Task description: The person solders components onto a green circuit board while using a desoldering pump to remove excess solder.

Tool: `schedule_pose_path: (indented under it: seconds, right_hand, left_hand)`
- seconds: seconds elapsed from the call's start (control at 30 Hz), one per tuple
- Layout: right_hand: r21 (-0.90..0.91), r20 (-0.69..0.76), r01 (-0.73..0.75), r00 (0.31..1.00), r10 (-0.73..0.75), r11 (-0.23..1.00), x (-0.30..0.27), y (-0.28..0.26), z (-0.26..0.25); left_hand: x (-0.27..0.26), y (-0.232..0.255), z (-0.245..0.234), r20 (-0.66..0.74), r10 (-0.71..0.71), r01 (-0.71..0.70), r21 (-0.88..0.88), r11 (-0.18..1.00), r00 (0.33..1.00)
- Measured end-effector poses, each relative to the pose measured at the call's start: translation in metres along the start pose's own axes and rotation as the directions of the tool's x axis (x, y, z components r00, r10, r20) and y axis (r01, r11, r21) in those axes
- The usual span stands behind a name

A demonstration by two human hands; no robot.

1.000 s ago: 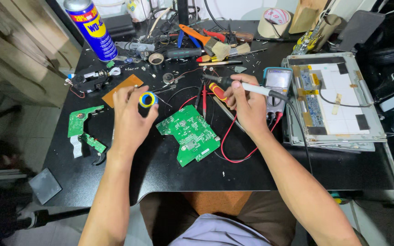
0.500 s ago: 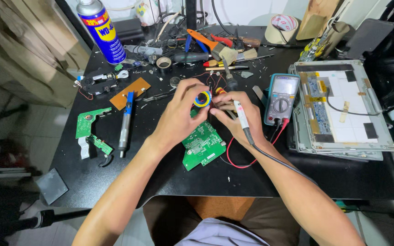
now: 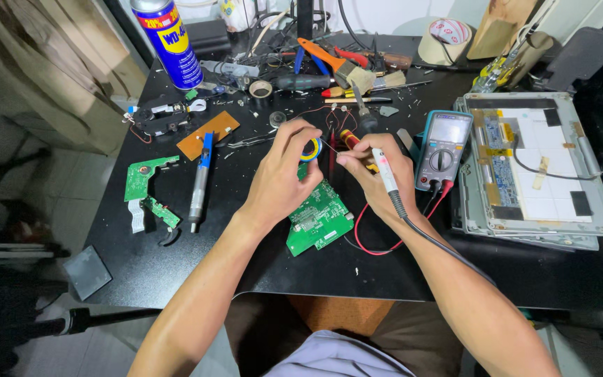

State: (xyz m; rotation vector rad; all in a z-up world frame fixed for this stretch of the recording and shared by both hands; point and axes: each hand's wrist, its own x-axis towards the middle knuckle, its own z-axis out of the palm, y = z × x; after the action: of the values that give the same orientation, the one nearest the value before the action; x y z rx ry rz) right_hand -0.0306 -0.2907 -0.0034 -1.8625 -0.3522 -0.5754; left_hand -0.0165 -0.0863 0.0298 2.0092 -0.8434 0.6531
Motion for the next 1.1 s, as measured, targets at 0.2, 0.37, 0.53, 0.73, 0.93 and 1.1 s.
schedule_pose_path:
  seconds: [0.2,0.37,0.53,0.73,0.93,1.1]
  right_hand:
    - [0.018,0.040,0.018,0.999,-0.018,1.000,-0.001,-0.008,0.003]
    - [0.018,0.055,-0.010,0.998,0.009,1.000,-0.002,-0.005,0.005]
    - [-0.053,0.031,0.003,1.000,-0.001,0.999,-0.002,0.003,0.002]
    - [0.246,0.046,-0.061,0.998,0.051,0.967,0.005,0.010,-0.015]
    - [0.250,-0.038,-0.027,0.999,0.038,0.968,0.007,0.021,-0.019]
    - [0.344,-0.143,-0.006,0.988,0.059,0.939,0.015,0.040,-0.021]
  left_hand:
    - [0.001,0.001,-0.009,-0.031,0.049,-0.046,0.109,0.993,0.998]
    - [-0.004,-0.009,-0.015,0.000,-0.008,0.008,0.109,0.994,1.000]
    - [-0.004,-0.023,-0.019,-0.011,-0.169,0.169,0.115,0.979,0.986]
    - [-0.010,-0.044,-0.039,-0.111,-0.128,0.129,0.003,0.992,0.986]
    - [-0.016,-0.067,-0.048,0.012,-0.189,0.189,-0.023,0.982,0.982]
    - [-0.019,-0.072,-0.047,0.231,-0.303,0.344,-0.160,0.925,0.925]
